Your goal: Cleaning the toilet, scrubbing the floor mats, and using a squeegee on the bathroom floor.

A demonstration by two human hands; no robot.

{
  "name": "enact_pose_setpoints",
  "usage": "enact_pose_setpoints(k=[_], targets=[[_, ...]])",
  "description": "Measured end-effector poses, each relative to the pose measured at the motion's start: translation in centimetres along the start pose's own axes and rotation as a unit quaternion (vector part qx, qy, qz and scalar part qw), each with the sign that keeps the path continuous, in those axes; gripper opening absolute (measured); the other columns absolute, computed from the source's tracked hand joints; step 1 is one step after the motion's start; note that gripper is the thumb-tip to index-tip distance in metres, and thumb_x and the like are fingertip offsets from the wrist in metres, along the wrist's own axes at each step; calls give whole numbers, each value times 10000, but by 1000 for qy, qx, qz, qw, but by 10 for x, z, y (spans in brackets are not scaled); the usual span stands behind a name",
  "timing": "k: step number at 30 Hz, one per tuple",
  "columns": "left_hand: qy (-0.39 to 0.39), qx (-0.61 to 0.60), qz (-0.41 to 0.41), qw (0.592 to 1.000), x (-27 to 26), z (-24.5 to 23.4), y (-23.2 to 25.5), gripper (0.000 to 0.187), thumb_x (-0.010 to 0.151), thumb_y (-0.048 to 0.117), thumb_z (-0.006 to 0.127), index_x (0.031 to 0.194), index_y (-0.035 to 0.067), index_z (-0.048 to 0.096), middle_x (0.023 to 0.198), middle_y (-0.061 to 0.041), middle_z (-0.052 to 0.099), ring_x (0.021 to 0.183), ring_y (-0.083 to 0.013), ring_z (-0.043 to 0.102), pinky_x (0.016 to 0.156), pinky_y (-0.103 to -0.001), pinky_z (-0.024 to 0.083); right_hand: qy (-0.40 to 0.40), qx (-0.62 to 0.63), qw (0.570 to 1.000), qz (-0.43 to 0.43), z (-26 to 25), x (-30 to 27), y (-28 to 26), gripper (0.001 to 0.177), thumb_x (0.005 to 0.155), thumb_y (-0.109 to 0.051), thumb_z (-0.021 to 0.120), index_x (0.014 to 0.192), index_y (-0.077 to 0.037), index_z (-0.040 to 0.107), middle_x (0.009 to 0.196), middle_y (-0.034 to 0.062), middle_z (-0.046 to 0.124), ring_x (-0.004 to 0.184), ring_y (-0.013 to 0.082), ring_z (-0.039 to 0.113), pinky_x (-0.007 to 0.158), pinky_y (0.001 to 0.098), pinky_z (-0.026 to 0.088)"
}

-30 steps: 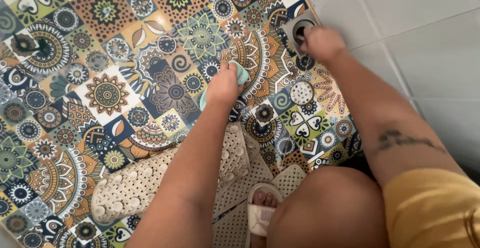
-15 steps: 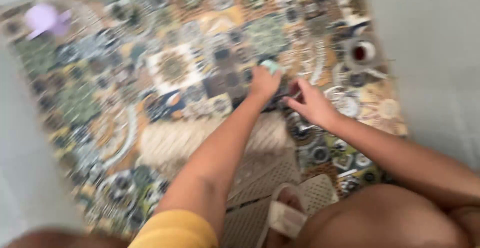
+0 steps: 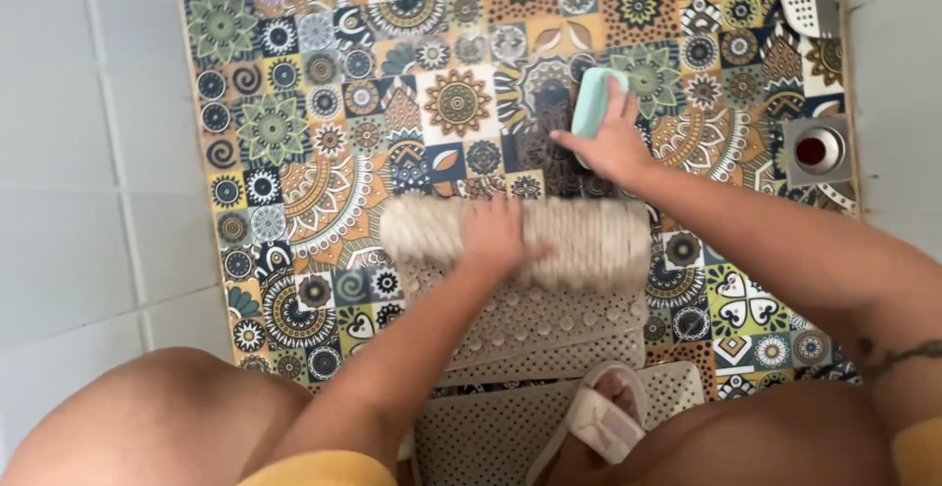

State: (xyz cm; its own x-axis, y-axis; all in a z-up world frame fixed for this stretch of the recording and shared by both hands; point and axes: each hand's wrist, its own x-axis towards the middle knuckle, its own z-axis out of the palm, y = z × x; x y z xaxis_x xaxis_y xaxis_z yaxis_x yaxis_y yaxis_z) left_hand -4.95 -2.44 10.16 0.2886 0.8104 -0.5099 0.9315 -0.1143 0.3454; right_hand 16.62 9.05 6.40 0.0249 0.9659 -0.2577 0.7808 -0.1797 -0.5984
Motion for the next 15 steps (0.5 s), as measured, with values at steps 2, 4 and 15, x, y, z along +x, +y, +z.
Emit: enact_pose_setpoints(k=[2, 4, 15], targets=[[-45, 10, -2, 999, -22, 37, -9, 1063, 724, 726, 733, 1511, 113, 366, 1491, -190, 401, 1301, -389, 491, 1045, -505, 456, 0, -45, 999, -4, 5, 2, -15, 1219, 757, -618, 853, 1578, -56, 149, 1529, 397, 133, 1252, 595, 463, 1039, 518, 439], [-93, 19, -4, 996, -38, 64, -21, 1169, 666, 681, 790, 1581, 170, 271, 1579, -152, 315, 1307, -394, 479, 1027, -495, 478, -1, -89, 996, -7, 11, 9, -27, 1137, 754, -554, 894, 1576, -141, 227, 1531, 412, 98, 1237, 613, 464, 1032, 522, 448], [17, 143, 65, 987, -8, 58, -85, 1256, 701, 998, 372, 1610, 147, 211, 1689, -125, 114, 1565, -317, 19, 1242, -551, -18, -59, 3, 979, -195, 128, -37, -91, 814, 675, -75, 840, 1440, -128, 570, 1396, 238, 532, 1216, 422, 567, 1050, 448, 474]])
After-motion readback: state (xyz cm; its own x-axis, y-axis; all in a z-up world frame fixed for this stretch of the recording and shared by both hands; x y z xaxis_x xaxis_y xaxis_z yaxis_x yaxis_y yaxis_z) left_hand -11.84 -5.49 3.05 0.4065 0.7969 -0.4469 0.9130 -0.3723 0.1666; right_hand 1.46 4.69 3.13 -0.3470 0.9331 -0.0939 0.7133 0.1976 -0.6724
